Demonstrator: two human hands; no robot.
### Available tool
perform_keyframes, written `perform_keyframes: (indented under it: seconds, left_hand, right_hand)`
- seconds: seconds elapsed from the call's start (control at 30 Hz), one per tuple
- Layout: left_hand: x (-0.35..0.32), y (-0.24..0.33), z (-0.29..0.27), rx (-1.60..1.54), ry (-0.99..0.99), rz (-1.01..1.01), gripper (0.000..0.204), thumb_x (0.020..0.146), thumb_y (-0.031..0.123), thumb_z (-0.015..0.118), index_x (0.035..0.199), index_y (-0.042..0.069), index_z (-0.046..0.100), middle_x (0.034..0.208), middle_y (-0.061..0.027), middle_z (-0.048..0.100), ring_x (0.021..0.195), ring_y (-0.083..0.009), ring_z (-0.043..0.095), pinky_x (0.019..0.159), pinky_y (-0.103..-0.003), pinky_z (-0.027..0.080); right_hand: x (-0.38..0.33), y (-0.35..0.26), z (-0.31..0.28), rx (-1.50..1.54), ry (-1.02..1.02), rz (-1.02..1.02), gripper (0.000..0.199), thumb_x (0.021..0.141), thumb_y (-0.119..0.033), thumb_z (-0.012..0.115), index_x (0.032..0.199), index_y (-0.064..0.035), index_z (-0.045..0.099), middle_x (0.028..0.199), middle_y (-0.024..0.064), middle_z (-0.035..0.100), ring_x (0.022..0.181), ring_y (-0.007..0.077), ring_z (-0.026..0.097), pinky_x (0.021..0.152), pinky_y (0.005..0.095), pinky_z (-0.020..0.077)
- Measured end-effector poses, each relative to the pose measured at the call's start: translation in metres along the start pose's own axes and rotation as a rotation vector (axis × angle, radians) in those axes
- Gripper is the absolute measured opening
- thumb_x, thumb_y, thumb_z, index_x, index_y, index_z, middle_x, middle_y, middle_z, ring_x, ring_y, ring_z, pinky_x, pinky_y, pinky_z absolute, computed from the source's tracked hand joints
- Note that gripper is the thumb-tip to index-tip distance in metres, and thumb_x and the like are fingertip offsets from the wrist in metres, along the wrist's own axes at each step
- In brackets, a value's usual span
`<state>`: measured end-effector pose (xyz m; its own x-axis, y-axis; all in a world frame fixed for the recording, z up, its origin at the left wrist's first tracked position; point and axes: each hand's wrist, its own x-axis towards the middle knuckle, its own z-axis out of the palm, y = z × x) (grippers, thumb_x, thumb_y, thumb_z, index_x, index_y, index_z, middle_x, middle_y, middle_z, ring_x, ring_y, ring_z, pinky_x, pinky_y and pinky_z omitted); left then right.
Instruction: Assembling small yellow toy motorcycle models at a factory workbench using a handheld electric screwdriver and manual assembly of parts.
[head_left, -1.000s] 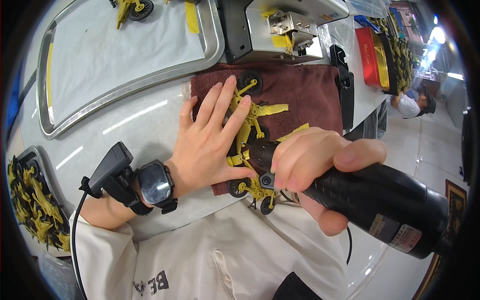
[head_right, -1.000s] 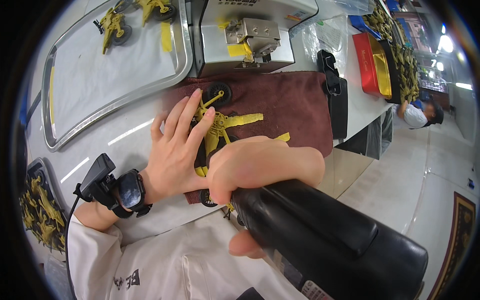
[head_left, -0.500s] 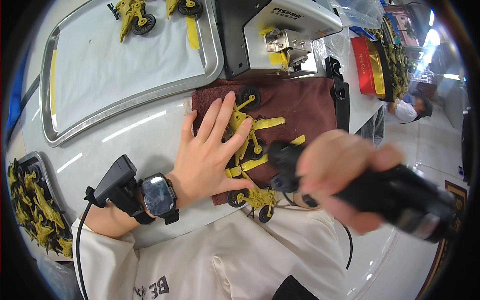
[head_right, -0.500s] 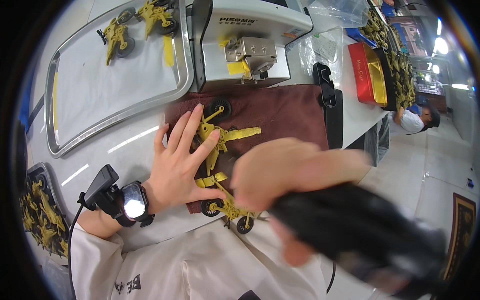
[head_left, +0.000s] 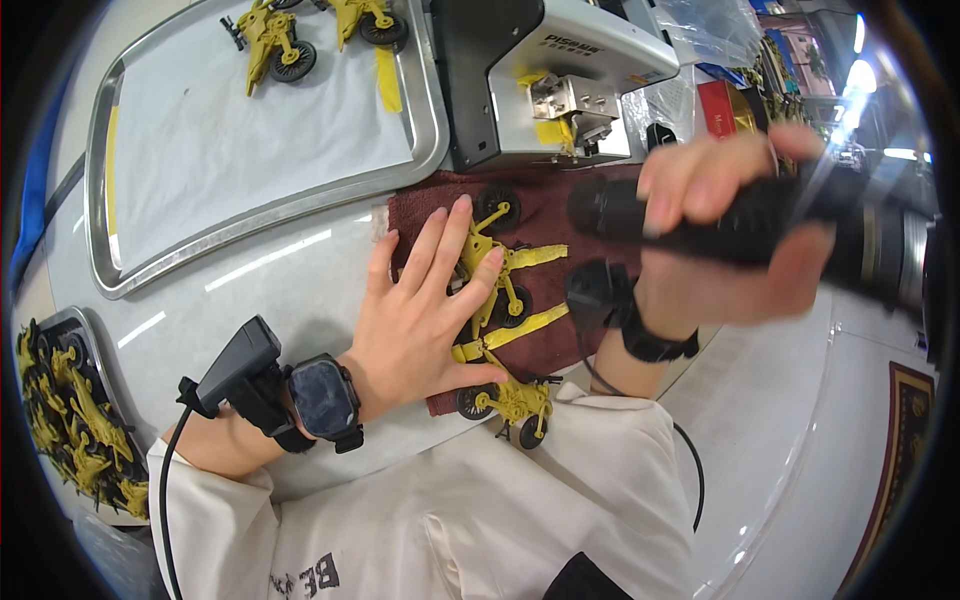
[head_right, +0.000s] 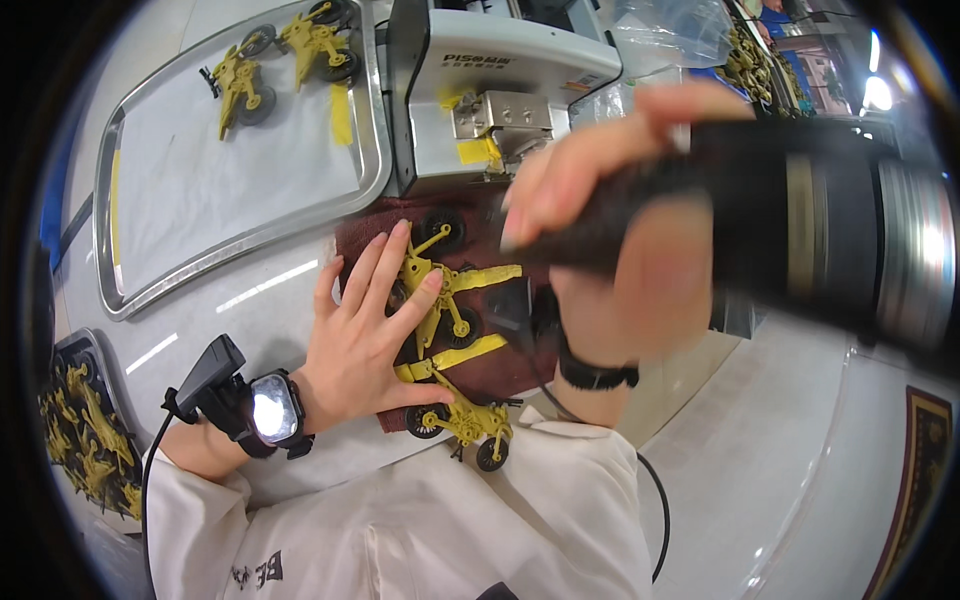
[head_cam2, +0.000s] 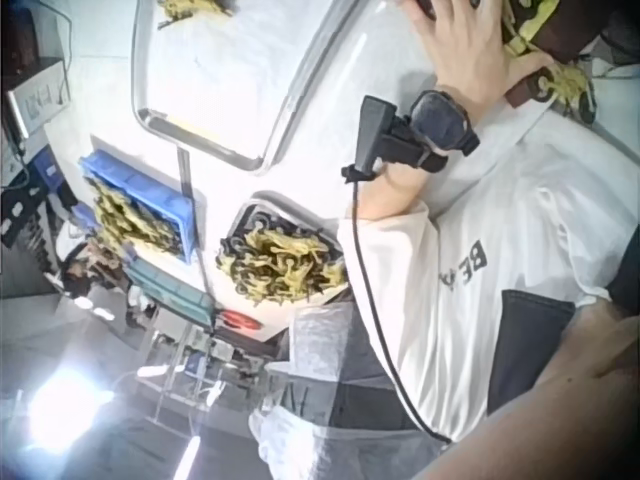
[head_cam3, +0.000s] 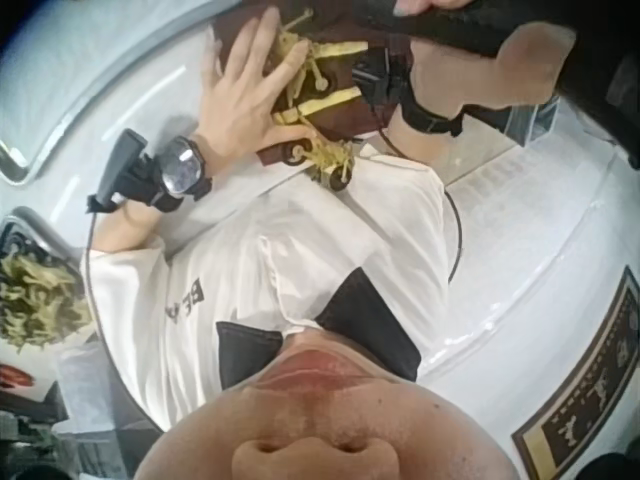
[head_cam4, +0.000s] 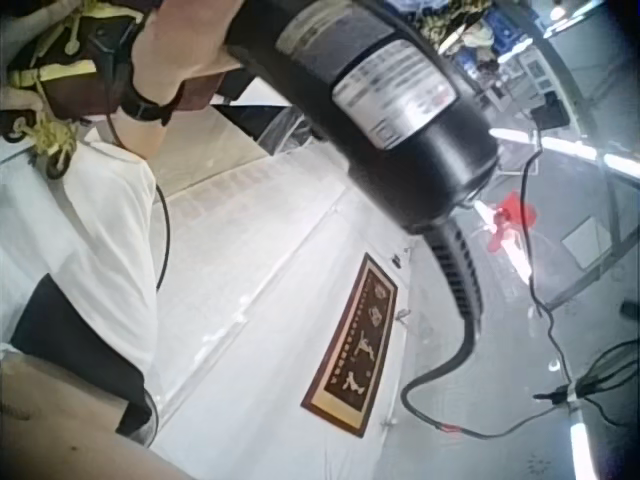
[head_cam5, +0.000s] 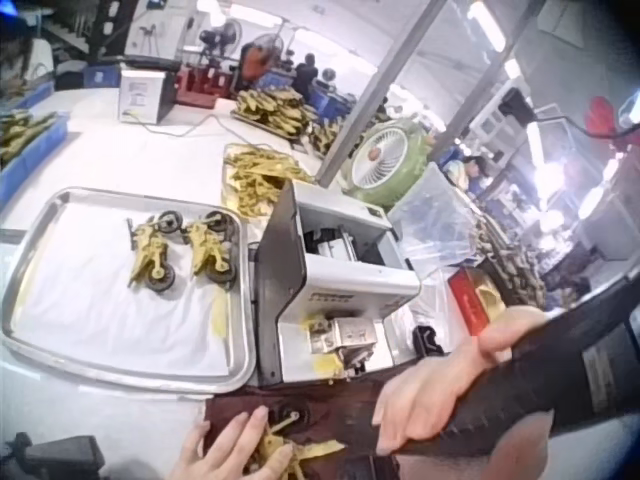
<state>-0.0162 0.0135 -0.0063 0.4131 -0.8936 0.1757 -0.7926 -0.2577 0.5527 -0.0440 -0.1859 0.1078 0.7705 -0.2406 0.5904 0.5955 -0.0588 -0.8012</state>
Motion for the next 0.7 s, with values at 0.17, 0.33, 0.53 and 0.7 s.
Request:
perform_keyframes:
  seconds: [0.17,0.33,0.53,0.7]
  left_hand:
    - [-0.002,-0.001,0.000,0.006,-0.027,-0.009,0.102,0.058,0.070,0.075,0.139,0.016,0.047,0.157,-0.0251,0.022,0.141,-0.0364,0.030,0.109,-0.057,0.022]
    - [0.000,-0.002,0.003,-0.008,-0.010,0.007,0.096,0.056,0.075,0.073,0.128,0.014,0.055,0.157,-0.0273,0.021,0.141,-0.0389,0.028,0.110,-0.056,0.017]
    - [0.002,-0.002,0.003,-0.011,-0.017,0.006,0.102,0.058,0.073,0.074,0.138,0.015,0.048,0.157,-0.0266,0.021,0.141,-0.0381,0.029,0.109,-0.057,0.021]
    - [0.000,-0.001,0.000,-0.018,-0.024,-0.011,0.103,0.058,0.069,0.076,0.141,0.016,0.046,0.157,-0.0255,0.020,0.142,-0.0368,0.029,0.109,-0.057,0.024]
  right_hand:
    - [-0.021,0.006,0.005,0.021,-0.222,-0.067,0.070,0.093,-0.055,0.052,0.137,-0.0018,0.036,0.082,0.0098,0.056,0.056,0.0230,0.054,0.060,0.0399,0.0466]
    - [-0.020,0.004,-0.003,-0.060,-0.313,-0.089,0.072,0.093,-0.053,0.054,0.137,-0.0006,0.034,0.080,0.0114,0.055,0.057,0.0238,0.056,0.059,0.0406,0.0484]
    - [0.011,-0.013,-0.009,-0.196,0.174,-0.208,0.064,0.087,-0.060,0.053,0.117,-0.0040,0.051,0.070,0.0060,0.056,0.055,0.0202,0.052,0.056,0.0373,0.0434]
    - [0.042,0.014,-0.015,-0.462,0.343,-0.057,0.047,0.091,-0.052,0.051,0.105,-0.0065,0.052,0.067,0.0073,0.055,0.055,0.0215,0.052,0.060,0.0392,0.0437]
